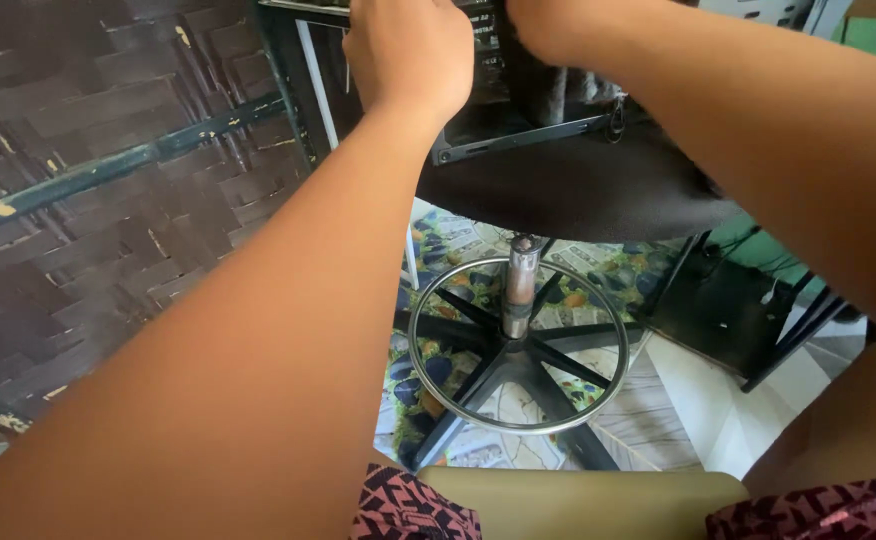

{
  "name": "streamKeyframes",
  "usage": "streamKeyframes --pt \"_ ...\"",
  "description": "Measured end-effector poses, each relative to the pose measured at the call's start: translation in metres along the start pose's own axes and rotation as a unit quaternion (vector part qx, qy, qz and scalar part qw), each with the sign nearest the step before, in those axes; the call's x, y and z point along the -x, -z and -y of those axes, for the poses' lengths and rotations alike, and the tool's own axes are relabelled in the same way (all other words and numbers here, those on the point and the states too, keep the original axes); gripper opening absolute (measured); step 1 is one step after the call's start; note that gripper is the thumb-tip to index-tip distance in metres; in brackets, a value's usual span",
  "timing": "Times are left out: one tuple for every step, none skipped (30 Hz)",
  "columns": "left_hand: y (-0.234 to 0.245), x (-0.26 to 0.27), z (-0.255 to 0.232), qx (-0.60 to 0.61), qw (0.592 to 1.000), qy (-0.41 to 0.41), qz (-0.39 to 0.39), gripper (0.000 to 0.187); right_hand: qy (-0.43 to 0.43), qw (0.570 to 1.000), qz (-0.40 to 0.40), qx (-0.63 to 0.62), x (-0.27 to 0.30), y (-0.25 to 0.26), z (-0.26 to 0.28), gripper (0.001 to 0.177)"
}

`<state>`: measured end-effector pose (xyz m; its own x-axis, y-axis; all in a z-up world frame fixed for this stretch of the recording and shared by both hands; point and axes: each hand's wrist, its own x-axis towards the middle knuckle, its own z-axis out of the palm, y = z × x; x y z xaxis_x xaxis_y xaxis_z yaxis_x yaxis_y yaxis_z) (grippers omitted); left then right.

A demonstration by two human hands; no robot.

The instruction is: Repairing and cleaning internal computer components, including unscrewing and wiping a cooling fan.

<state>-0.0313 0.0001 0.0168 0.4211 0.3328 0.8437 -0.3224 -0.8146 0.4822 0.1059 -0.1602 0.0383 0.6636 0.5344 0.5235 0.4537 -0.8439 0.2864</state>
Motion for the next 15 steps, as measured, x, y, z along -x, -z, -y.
streamKeyframes --pt "-0.002 0.001 0.000 0.001 1.000 -0.001 0.003 0.020 -0.003 1.000 0.001 -0.001 0.009 0.008 0.007 0.026" --pt "-0.005 0.002 0.000 0.000 1.000 0.006 -0.004 0.021 0.013 1.000 0.003 0.024 0.016 0.015 0.013 0.021" --pt "-0.009 0.004 0.001 -0.002 1.000 0.014 -0.011 0.021 0.029 0.998 0.006 0.048 0.024 0.021 0.020 0.019" --pt "-0.011 0.006 0.001 -0.003 1.000 0.013 -0.009 0.021 0.028 0.999 0.006 0.046 0.023 0.011 0.017 0.019" --pt "-0.012 0.006 0.001 0.001 0.999 0.032 -0.006 0.023 0.048 0.998 0.007 0.045 0.022 0.000 0.015 0.020" --pt "-0.014 0.005 0.001 0.006 0.999 0.050 -0.002 0.025 0.067 0.997 0.009 0.045 0.020 -0.009 0.012 0.021" --pt "-0.013 0.005 0.000 0.007 0.999 0.048 0.002 0.025 0.064 0.997 0.010 0.044 0.037 0.011 0.028 0.021" --pt "-0.013 0.005 0.000 -0.002 0.999 0.044 0.009 0.026 -0.011 0.997 0.024 -0.077 0.053 0.031 0.045 0.025" --pt "-0.012 0.006 0.000 -0.010 0.999 0.041 0.017 0.027 -0.085 0.976 0.037 -0.196 0.069 0.051 0.061 0.040" --pt "-0.011 0.006 0.000 -0.012 0.999 0.040 0.017 0.027 -0.085 0.976 0.037 -0.198 0.072 0.051 0.065 0.040" --pt "-0.009 0.006 -0.001 0.007 0.998 0.057 0.014 0.029 -0.062 0.984 0.045 -0.161 0.075 0.052 0.068 0.036" --pt "-0.008 0.006 -0.001 0.026 0.997 0.073 0.009 0.031 -0.039 0.990 0.054 -0.124 0.079 0.052 0.072 0.034" --pt "-0.009 0.005 0.001 0.024 0.997 0.073 0.009 0.031 -0.038 0.990 0.054 -0.125 0.081 0.058 0.078 0.034" --pt "-0.010 0.005 0.002 0.027 0.997 0.074 -0.006 0.033 -0.048 0.991 0.074 -0.097 0.085 0.063 0.082 0.041" --pt "-0.012 0.006 0.002 0.029 0.997 0.076 -0.021 0.035 -0.057 0.992 0.094 -0.069 0.088 0.068 0.086 0.048"
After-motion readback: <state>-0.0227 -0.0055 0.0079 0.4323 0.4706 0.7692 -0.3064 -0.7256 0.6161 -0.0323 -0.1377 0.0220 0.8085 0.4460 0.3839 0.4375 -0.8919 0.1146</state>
